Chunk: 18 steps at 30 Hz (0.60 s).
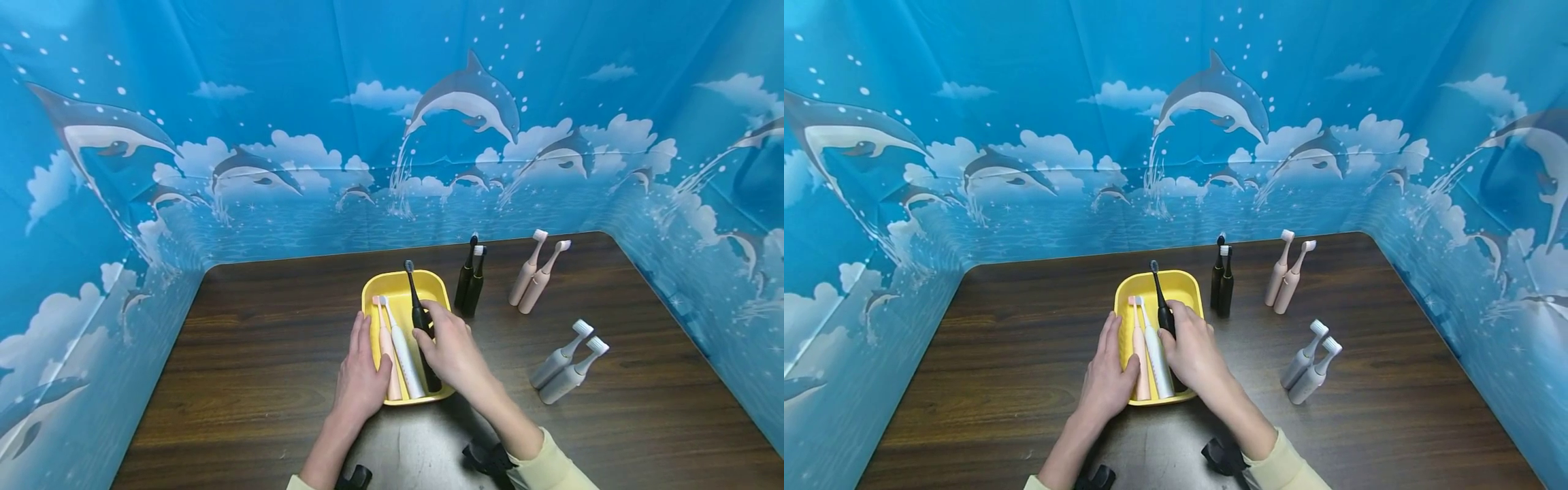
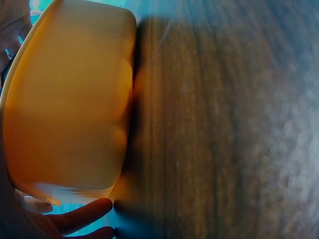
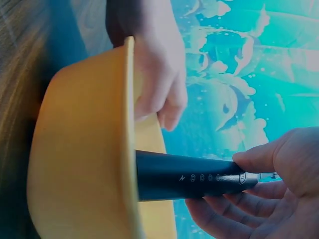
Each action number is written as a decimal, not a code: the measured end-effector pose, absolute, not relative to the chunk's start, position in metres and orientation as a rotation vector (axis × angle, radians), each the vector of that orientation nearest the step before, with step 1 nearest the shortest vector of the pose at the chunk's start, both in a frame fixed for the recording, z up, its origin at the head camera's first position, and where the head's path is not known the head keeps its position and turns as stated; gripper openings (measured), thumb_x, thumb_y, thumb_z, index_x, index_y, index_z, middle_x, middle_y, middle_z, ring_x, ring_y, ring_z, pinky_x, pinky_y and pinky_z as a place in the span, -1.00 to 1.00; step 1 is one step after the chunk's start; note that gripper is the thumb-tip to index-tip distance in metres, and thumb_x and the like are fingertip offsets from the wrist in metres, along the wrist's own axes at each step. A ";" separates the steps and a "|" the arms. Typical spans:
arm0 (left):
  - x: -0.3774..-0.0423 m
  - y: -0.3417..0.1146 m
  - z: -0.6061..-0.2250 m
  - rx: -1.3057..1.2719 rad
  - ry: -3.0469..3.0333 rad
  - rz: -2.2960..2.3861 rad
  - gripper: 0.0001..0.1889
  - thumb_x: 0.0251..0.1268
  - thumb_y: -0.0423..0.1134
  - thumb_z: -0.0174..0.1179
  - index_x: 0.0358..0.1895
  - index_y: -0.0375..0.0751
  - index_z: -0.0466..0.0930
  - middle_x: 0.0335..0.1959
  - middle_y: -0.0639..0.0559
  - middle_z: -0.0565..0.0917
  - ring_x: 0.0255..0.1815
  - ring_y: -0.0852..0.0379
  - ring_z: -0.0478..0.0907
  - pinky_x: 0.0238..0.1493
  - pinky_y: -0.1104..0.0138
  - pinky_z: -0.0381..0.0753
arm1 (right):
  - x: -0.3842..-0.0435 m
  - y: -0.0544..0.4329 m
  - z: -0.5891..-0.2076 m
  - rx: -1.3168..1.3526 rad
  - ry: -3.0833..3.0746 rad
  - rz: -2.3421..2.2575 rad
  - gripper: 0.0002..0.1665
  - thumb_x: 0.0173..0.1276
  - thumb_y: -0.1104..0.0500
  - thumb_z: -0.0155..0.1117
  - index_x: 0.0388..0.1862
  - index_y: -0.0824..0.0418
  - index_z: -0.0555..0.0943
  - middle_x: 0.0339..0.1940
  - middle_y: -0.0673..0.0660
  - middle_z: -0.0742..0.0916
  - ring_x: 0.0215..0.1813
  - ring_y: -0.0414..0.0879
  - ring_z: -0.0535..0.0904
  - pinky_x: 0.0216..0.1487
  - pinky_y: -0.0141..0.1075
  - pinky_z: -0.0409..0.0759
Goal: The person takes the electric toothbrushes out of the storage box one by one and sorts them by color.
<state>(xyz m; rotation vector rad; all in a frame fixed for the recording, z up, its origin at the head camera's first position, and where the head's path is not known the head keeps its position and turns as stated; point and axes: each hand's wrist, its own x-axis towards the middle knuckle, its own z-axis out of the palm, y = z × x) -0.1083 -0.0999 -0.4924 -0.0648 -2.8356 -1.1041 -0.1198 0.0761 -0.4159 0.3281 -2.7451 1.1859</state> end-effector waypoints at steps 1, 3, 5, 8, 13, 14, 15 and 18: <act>-0.108 -0.100 -0.492 -0.058 -2.839 -1.108 -0.22 0.39 -0.24 0.19 0.61 -0.24 0.06 0.67 -0.09 -0.01 0.01 -0.18 0.59 -0.04 -0.05 0.58 | -0.119 0.077 -0.414 0.325 -2.738 1.194 -0.40 0.36 0.27 0.44 0.35 0.34 0.51 0.17 0.30 0.70 0.04 0.15 0.70 -0.05 0.04 0.67; -0.108 -0.100 -0.492 -0.046 -2.846 -1.116 -0.21 0.38 -0.24 0.19 0.61 -0.23 0.06 0.68 -0.07 -0.01 0.03 -0.18 0.59 -0.02 -0.05 0.58 | -0.115 0.078 -0.411 0.324 -2.724 1.202 -0.40 0.36 0.28 0.44 0.34 0.34 0.52 0.17 0.30 0.70 0.03 0.14 0.70 -0.06 0.04 0.68; -0.108 -0.100 -0.493 -0.037 -2.856 -1.118 -0.21 0.39 -0.23 0.19 0.62 -0.21 0.06 0.68 -0.06 -0.02 0.06 -0.18 0.58 0.00 -0.05 0.58 | -0.111 0.080 -0.406 0.336 -2.705 1.206 -0.41 0.36 0.29 0.43 0.34 0.34 0.52 0.20 0.30 0.70 0.08 0.15 0.69 0.01 0.08 0.65; -0.108 -0.099 -0.492 -0.028 -2.864 -1.120 -0.21 0.40 -0.22 0.19 0.62 -0.19 0.05 0.68 -0.04 -0.03 0.10 -0.18 0.56 0.01 -0.03 0.58 | -0.105 0.082 -0.398 0.359 -2.668 1.202 -0.41 0.36 0.30 0.42 0.34 0.35 0.52 0.24 0.31 0.68 0.19 0.19 0.65 0.13 0.14 0.59; -0.108 -0.100 -0.491 -0.025 -2.860 -1.128 -0.21 0.41 -0.21 0.19 0.62 -0.19 0.05 0.68 -0.05 -0.04 0.14 -0.19 0.55 0.04 -0.03 0.57 | -0.096 0.087 -0.383 0.376 -2.618 1.213 -0.40 0.35 0.32 0.43 0.35 0.34 0.51 0.16 0.28 0.71 0.00 0.12 0.70 -0.09 -0.03 0.69; -0.108 -0.099 -0.490 -0.024 -2.861 -1.131 -0.21 0.41 -0.21 0.20 0.62 -0.19 0.05 0.68 -0.04 -0.04 0.14 -0.19 0.55 0.05 -0.04 0.57 | -0.095 0.088 -0.380 0.378 -2.607 1.213 -0.40 0.34 0.32 0.43 0.35 0.34 0.51 0.12 0.26 0.72 -0.05 0.08 0.71 -0.15 -0.08 0.70; -0.108 -0.099 -0.490 -0.023 -2.861 -1.134 -0.21 0.41 -0.21 0.20 0.62 -0.18 0.05 0.68 -0.04 -0.04 0.14 -0.19 0.55 0.04 -0.03 0.57 | -0.093 0.089 -0.377 0.381 -2.596 1.219 -0.39 0.34 0.33 0.44 0.35 0.33 0.51 0.09 0.24 0.73 -0.10 0.05 0.70 -0.21 -0.12 0.70; -0.108 -0.099 -0.491 -0.021 -2.865 -1.129 -0.21 0.40 -0.22 0.20 0.63 -0.18 0.05 0.68 -0.04 -0.04 0.12 -0.18 0.56 0.01 -0.01 0.58 | -0.092 0.092 -0.370 0.393 -2.559 1.224 -0.38 0.32 0.34 0.45 0.34 0.34 0.50 0.03 0.22 0.74 -0.13 0.00 0.71 -0.25 -0.17 0.71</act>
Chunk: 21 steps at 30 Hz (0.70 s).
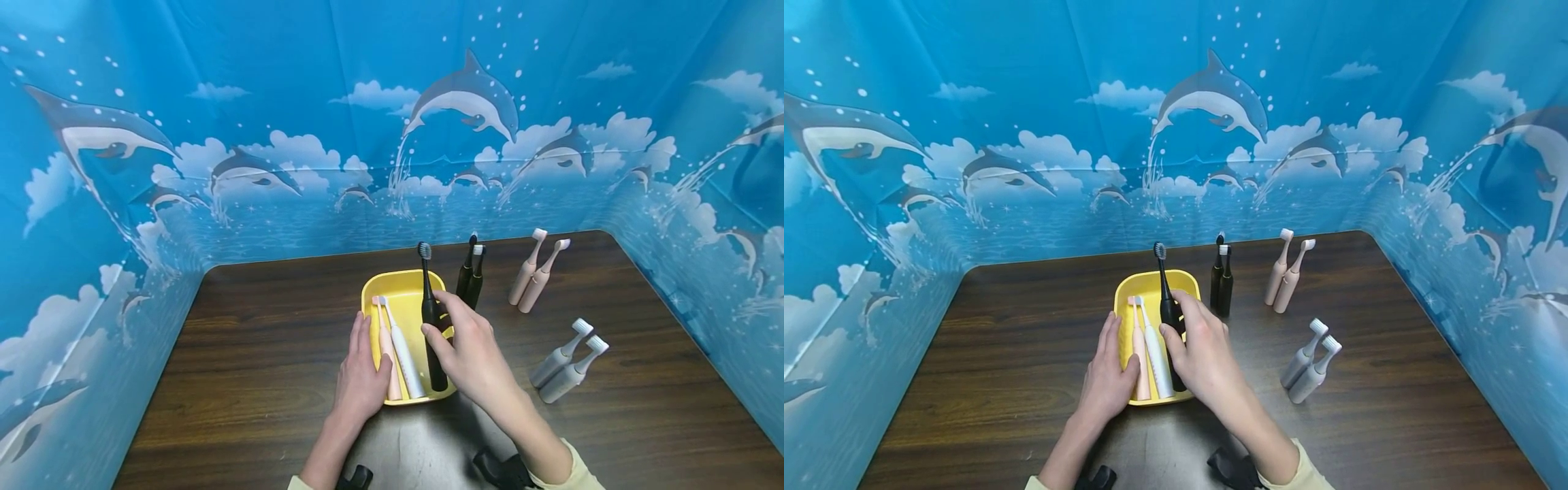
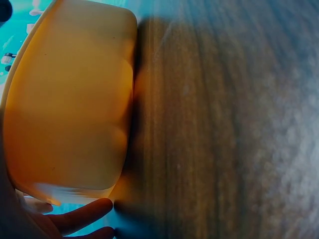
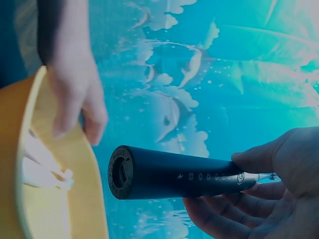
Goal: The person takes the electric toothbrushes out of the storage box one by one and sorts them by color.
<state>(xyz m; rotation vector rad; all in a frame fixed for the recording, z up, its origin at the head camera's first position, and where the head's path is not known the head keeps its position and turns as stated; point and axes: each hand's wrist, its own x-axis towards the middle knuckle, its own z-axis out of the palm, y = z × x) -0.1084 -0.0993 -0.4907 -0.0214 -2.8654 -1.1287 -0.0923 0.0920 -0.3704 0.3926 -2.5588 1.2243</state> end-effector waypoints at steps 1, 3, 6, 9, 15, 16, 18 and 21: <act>-0.108 -0.099 -0.491 -0.023 -2.866 -1.125 -0.21 0.40 -0.22 0.20 0.63 -0.19 0.05 0.68 -0.03 -0.04 0.09 -0.17 0.57 -0.02 0.01 0.59 | -0.092 0.093 -0.369 0.397 -2.545 1.227 -0.38 0.32 0.35 0.45 0.34 0.35 0.50 0.01 0.23 0.74 -0.14 0.00 0.71 -0.27 -0.16 0.71; -0.109 -0.099 -0.491 -0.034 -2.861 -1.113 -0.21 0.40 -0.22 0.20 0.62 -0.21 0.06 0.68 -0.05 -0.03 0.05 -0.17 0.58 -0.07 0.03 0.59 | -0.093 0.095 -0.366 0.398 -2.523 1.230 -0.37 0.32 0.35 0.45 0.35 0.35 0.49 0.00 0.23 0.74 -0.14 0.01 0.71 -0.27 -0.16 0.70; -0.108 -0.099 -0.491 -0.050 -2.853 -1.098 -0.22 0.40 -0.24 0.20 0.61 -0.24 0.07 0.68 -0.08 -0.02 0.03 -0.18 0.59 -0.07 0.01 0.59 | -0.094 0.097 -0.362 0.391 -2.504 1.244 -0.38 0.32 0.37 0.43 0.35 0.35 0.48 0.00 0.24 0.74 -0.14 0.02 0.72 -0.26 -0.13 0.71; -0.109 -0.100 -0.491 -0.058 -2.847 -1.096 -0.23 0.40 -0.24 0.19 0.61 -0.26 0.07 0.67 -0.09 -0.01 0.06 -0.19 0.58 -0.02 -0.03 0.59 | -0.095 0.098 -0.359 0.382 -2.499 1.252 -0.39 0.33 0.37 0.43 0.34 0.34 0.48 0.00 0.23 0.73 -0.14 0.01 0.71 -0.24 -0.14 0.71; -0.108 -0.100 -0.491 -0.064 -2.843 -1.088 -0.23 0.40 -0.24 0.18 0.60 -0.27 0.07 0.67 -0.11 -0.01 0.06 -0.21 0.58 -0.02 -0.04 0.59 | -0.094 0.103 -0.353 0.389 -2.484 1.262 -0.40 0.35 0.37 0.40 0.35 0.33 0.48 0.00 0.22 0.72 -0.12 0.00 0.72 -0.22 -0.20 0.71; -0.108 -0.100 -0.491 -0.066 -2.841 -1.087 -0.23 0.40 -0.24 0.18 0.61 -0.27 0.07 0.67 -0.10 -0.01 0.05 -0.21 0.59 -0.02 -0.04 0.59 | -0.094 0.104 -0.351 0.391 -2.482 1.262 -0.40 0.36 0.37 0.39 0.35 0.34 0.47 0.00 0.23 0.72 -0.12 0.00 0.72 -0.21 -0.19 0.72; -0.108 -0.100 -0.491 -0.072 -2.834 -1.084 -0.23 0.40 -0.24 0.18 0.61 -0.28 0.07 0.67 -0.10 0.00 0.02 -0.21 0.59 -0.04 -0.06 0.59 | -0.094 0.106 -0.349 0.388 -2.484 1.246 -0.40 0.36 0.37 0.39 0.36 0.34 0.47 -0.01 0.23 0.72 -0.12 0.00 0.72 -0.22 -0.18 0.72; -0.107 -0.100 -0.491 -0.083 -2.821 -1.081 -0.23 0.39 -0.25 0.18 0.60 -0.28 0.08 0.67 -0.11 0.01 0.00 -0.22 0.60 -0.04 -0.08 0.58 | -0.094 0.110 -0.345 0.381 -2.494 1.205 -0.39 0.36 0.36 0.39 0.36 0.35 0.46 -0.06 0.23 0.73 -0.15 0.00 0.71 -0.25 -0.17 0.70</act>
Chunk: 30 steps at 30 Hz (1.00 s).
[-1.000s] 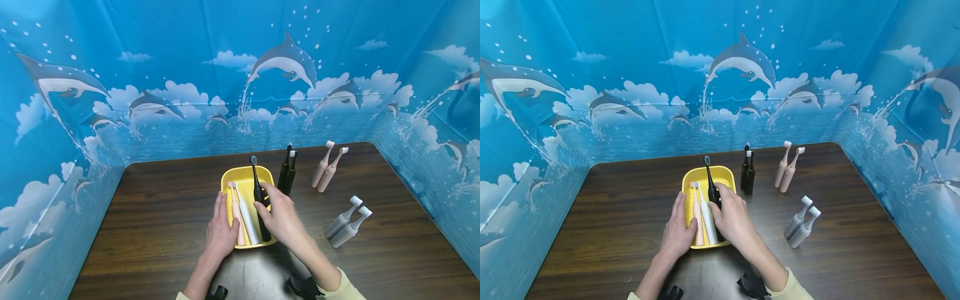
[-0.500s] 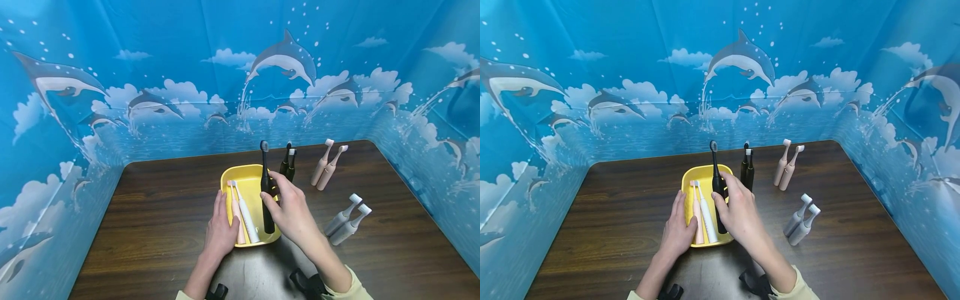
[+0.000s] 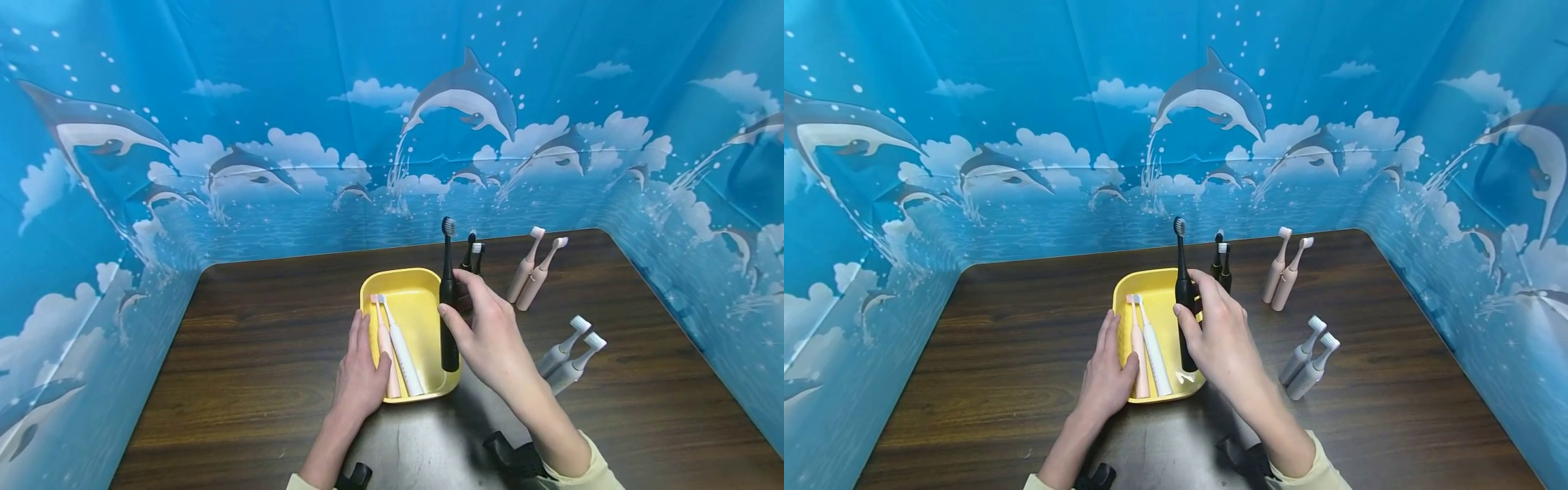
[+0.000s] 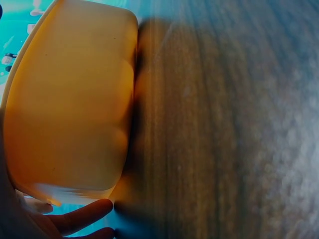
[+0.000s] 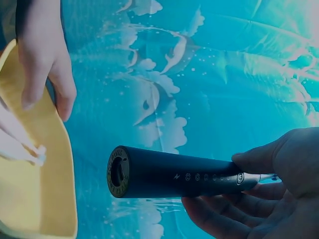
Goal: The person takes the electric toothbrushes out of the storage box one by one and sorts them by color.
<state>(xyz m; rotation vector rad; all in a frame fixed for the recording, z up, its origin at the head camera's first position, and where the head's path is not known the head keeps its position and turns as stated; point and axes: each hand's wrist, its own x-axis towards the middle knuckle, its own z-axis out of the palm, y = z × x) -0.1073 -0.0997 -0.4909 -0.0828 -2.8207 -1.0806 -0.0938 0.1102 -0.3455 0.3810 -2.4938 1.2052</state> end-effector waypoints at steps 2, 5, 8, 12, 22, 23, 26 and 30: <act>-0.107 -0.100 -0.491 -0.088 -2.812 -1.079 -0.24 0.38 -0.26 0.18 0.60 -0.29 0.10 0.67 -0.12 0.02 0.00 -0.23 0.60 -0.04 -0.09 0.58 | -0.094 0.113 -0.344 0.375 -2.505 1.173 -0.38 0.36 0.36 0.40 0.37 0.36 0.45 -0.07 0.24 0.73 -0.16 0.01 0.70 -0.27 -0.17 0.69; -0.107 -0.099 -0.491 -0.093 -2.809 -1.079 -0.24 0.38 -0.26 0.18 0.60 -0.29 0.10 0.67 -0.12 0.03 0.01 -0.24 0.60 -0.03 -0.10 0.58 | -0.094 0.118 -0.340 0.370 -2.517 1.145 -0.37 0.36 0.37 0.40 0.38 0.36 0.44 -0.06 0.25 0.73 -0.15 0.03 0.70 -0.28 -0.17 0.70; -0.107 -0.099 -0.491 -0.091 -2.810 -1.078 -0.24 0.38 -0.25 0.17 0.60 -0.28 0.10 0.67 -0.11 0.02 0.04 -0.25 0.60 -0.01 -0.11 0.58 | -0.095 0.122 -0.338 0.368 -2.524 1.126 -0.37 0.36 0.36 0.40 0.37 0.36 0.44 -0.04 0.26 0.73 -0.13 0.05 0.72 -0.28 -0.14 0.71; -0.107 -0.099 -0.490 -0.084 -2.810 -1.080 -0.24 0.38 -0.25 0.17 0.60 -0.29 0.10 0.67 -0.11 0.02 0.06 -0.26 0.59 0.00 -0.12 0.57 | -0.096 0.126 -0.336 0.358 -2.526 1.111 -0.39 0.36 0.35 0.40 0.36 0.35 0.45 -0.05 0.26 0.73 -0.12 0.08 0.73 -0.26 -0.08 0.71; -0.108 -0.099 -0.491 -0.079 -2.816 -1.087 -0.23 0.38 -0.26 0.18 0.60 -0.29 0.09 0.66 -0.13 0.02 0.05 -0.23 0.59 0.00 -0.11 0.57 | -0.101 0.131 -0.340 0.345 -2.519 1.123 -0.40 0.38 0.35 0.38 0.36 0.35 0.44 -0.04 0.28 0.74 -0.09 0.11 0.73 -0.26 -0.06 0.70; -0.108 -0.099 -0.491 -0.079 -2.816 -1.087 -0.23 0.37 -0.26 0.18 0.60 -0.29 0.09 0.66 -0.13 0.02 0.05 -0.24 0.59 0.00 -0.11 0.57 | -0.102 0.131 -0.341 0.343 -2.518 1.125 -0.40 0.38 0.36 0.38 0.36 0.36 0.44 -0.04 0.29 0.74 -0.09 0.12 0.73 -0.25 -0.05 0.69; -0.107 -0.099 -0.490 -0.076 -2.817 -1.090 -0.24 0.38 -0.25 0.17 0.60 -0.28 0.09 0.67 -0.12 0.01 0.06 -0.24 0.59 0.01 -0.11 0.56 | -0.104 0.132 -0.343 0.330 -2.522 1.131 -0.40 0.38 0.36 0.38 0.36 0.36 0.44 -0.01 0.29 0.73 -0.06 0.14 0.72 -0.21 0.00 0.69; -0.107 -0.099 -0.489 -0.080 -2.813 -1.099 -0.24 0.38 -0.26 0.17 0.60 -0.28 0.09 0.67 -0.10 0.00 0.05 -0.24 0.59 -0.02 -0.10 0.57 | -0.108 0.132 -0.347 0.307 -2.533 1.144 -0.41 0.39 0.36 0.37 0.36 0.38 0.43 0.02 0.31 0.73 -0.04 0.17 0.72 -0.17 0.04 0.69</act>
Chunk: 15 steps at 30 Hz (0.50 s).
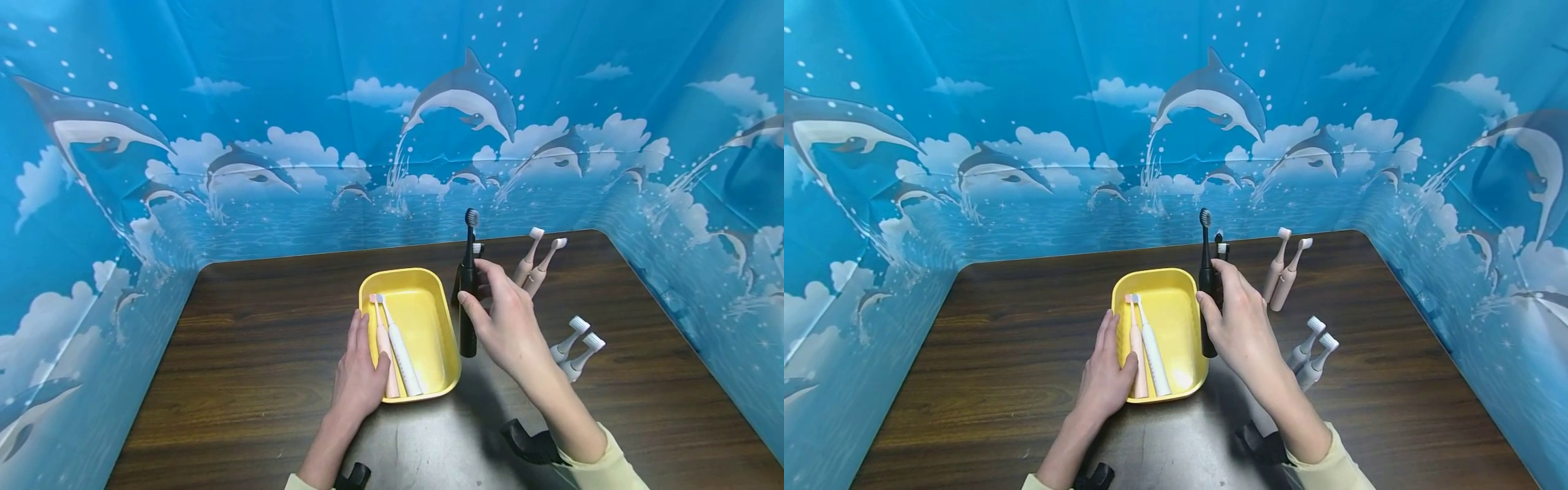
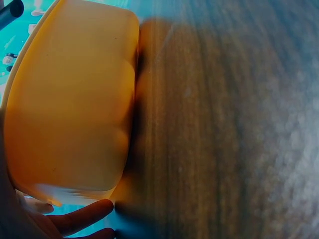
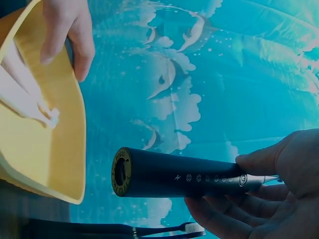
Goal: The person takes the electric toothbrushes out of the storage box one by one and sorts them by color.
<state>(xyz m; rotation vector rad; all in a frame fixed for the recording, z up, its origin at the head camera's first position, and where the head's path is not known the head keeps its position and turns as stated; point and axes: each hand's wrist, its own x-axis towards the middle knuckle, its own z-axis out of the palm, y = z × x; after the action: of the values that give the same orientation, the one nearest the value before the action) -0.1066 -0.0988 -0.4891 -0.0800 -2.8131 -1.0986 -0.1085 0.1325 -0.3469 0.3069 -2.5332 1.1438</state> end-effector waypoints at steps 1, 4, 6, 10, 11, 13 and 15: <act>-0.107 -0.099 -0.489 -0.080 -2.813 -1.102 -0.23 0.38 -0.26 0.17 0.60 -0.28 0.09 0.67 -0.10 0.00 0.04 -0.24 0.59 -0.04 -0.09 0.58 | -0.110 0.133 -0.348 0.301 -2.537 1.147 -0.40 0.39 0.36 0.37 0.36 0.38 0.43 0.02 0.32 0.73 -0.04 0.17 0.72 -0.17 0.04 0.69; -0.107 -0.099 -0.489 -0.080 -2.815 -1.101 -0.23 0.39 -0.26 0.18 0.60 -0.28 0.08 0.67 -0.11 0.01 0.01 -0.23 0.60 -0.08 -0.07 0.58 | -0.114 0.134 -0.352 0.278 -2.545 1.147 -0.40 0.40 0.35 0.36 0.37 0.40 0.42 0.03 0.34 0.72 -0.03 0.18 0.72 -0.15 0.04 0.69; -0.108 -0.099 -0.489 -0.079 -2.818 -1.098 -0.23 0.39 -0.25 0.18 0.61 -0.27 0.08 0.67 -0.11 0.01 0.00 -0.22 0.60 -0.10 -0.05 0.58 | -0.118 0.135 -0.355 0.262 -2.547 1.147 -0.39 0.40 0.35 0.35 0.38 0.41 0.41 0.04 0.35 0.71 -0.03 0.19 0.72 -0.13 0.04 0.69; -0.108 -0.099 -0.490 -0.077 -2.819 -1.089 -0.23 0.39 -0.25 0.18 0.61 -0.26 0.08 0.67 -0.10 0.01 -0.02 -0.22 0.60 -0.10 -0.05 0.59 | -0.125 0.136 -0.365 0.223 -2.533 1.158 -0.37 0.39 0.36 0.36 0.38 0.44 0.39 0.07 0.37 0.69 -0.03 0.20 0.72 -0.13 0.04 0.70; -0.108 -0.099 -0.491 -0.075 -2.820 -1.089 -0.23 0.39 -0.24 0.18 0.61 -0.26 0.08 0.67 -0.09 0.00 -0.02 -0.22 0.60 -0.10 -0.05 0.59 | -0.127 0.137 -0.367 0.209 -2.527 1.160 -0.37 0.40 0.36 0.36 0.39 0.44 0.39 0.07 0.37 0.69 -0.03 0.19 0.72 -0.13 0.03 0.70; -0.108 -0.100 -0.491 -0.074 -2.820 -1.094 -0.23 0.39 -0.24 0.17 0.61 -0.25 0.07 0.67 -0.08 0.00 -0.01 -0.22 0.59 -0.09 -0.06 0.58 | -0.131 0.137 -0.372 0.177 -2.518 1.160 -0.37 0.40 0.36 0.35 0.39 0.43 0.38 0.08 0.37 0.69 -0.03 0.19 0.71 -0.15 0.04 0.69; -0.108 -0.100 -0.491 -0.073 -2.824 -1.100 -0.22 0.39 -0.24 0.17 0.61 -0.25 0.07 0.68 -0.07 -0.01 -0.01 -0.22 0.60 -0.08 -0.06 0.58 | -0.134 0.138 -0.377 0.144 -2.512 1.159 -0.37 0.40 0.35 0.35 0.40 0.43 0.38 0.07 0.37 0.69 -0.03 0.19 0.70 -0.16 0.05 0.69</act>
<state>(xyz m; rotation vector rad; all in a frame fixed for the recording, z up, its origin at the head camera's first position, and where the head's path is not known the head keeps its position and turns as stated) -0.1079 -0.0997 -0.4911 -0.0727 -2.8236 -1.0997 -0.1339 0.1378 -0.3767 0.1445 -2.5124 1.1587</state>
